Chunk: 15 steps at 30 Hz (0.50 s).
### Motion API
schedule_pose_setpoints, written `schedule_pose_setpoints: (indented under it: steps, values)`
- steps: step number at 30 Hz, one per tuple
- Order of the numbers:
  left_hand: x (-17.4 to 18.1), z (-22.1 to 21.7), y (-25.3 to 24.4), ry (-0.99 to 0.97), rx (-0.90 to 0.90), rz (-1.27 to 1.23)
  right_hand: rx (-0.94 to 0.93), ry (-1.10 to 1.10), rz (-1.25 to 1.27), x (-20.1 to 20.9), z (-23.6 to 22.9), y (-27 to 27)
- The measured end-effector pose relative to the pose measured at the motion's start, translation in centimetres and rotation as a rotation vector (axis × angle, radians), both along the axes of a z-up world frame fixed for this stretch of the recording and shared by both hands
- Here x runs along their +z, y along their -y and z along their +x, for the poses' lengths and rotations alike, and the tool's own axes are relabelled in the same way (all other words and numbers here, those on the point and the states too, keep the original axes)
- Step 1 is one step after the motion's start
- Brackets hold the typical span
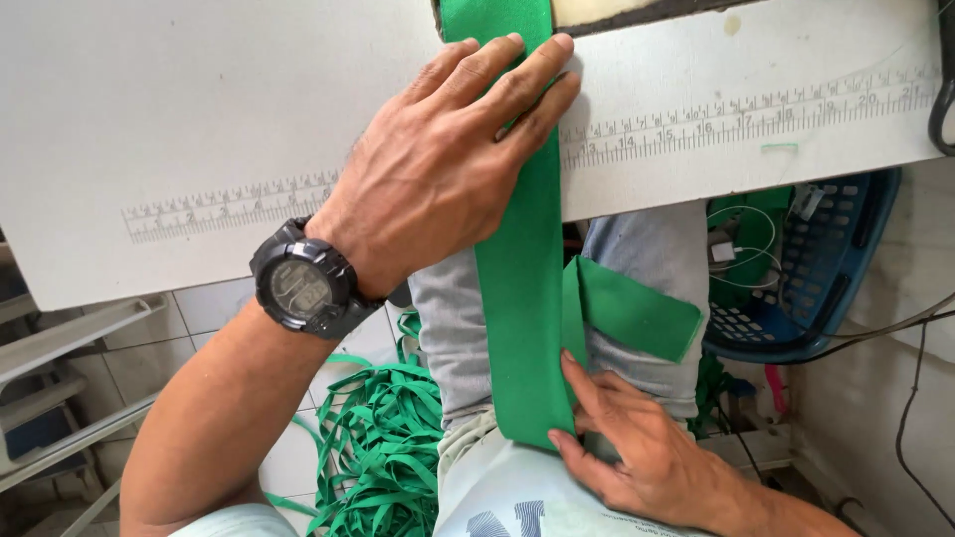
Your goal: Aligning, preparing, and cutting green fabric strips on a sewing machine table.
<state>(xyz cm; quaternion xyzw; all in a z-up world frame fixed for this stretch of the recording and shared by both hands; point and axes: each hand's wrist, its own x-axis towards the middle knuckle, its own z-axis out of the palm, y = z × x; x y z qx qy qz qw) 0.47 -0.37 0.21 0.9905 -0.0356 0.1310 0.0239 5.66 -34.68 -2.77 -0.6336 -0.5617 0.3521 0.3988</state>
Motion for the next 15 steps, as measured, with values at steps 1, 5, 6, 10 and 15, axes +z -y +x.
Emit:
schedule_pose_setpoints:
  steps: [1,5,6,10,15]
  values:
    - [0.0,-0.2,0.0,0.002,-0.002,0.005,-0.002,0.002,0.005,-0.2,-0.1,0.3]
    - [-0.3,-0.8,0.2,0.024,-0.022,-0.046,-0.024,0.077,0.047,-0.6,0.1,1.0]
    - [-0.4,-1.0,0.2,0.023,-0.019,-0.055,-0.02,0.092,0.068,-0.7,0.2,1.0]
    - [-0.7,-1.2,0.4,0.024,-0.015,-0.058,-0.016,0.088,0.062,-0.9,0.1,1.1]
    - [-0.6,-1.1,0.3,0.021,-0.019,-0.053,-0.014,0.104,0.059,-1.1,0.2,1.0]
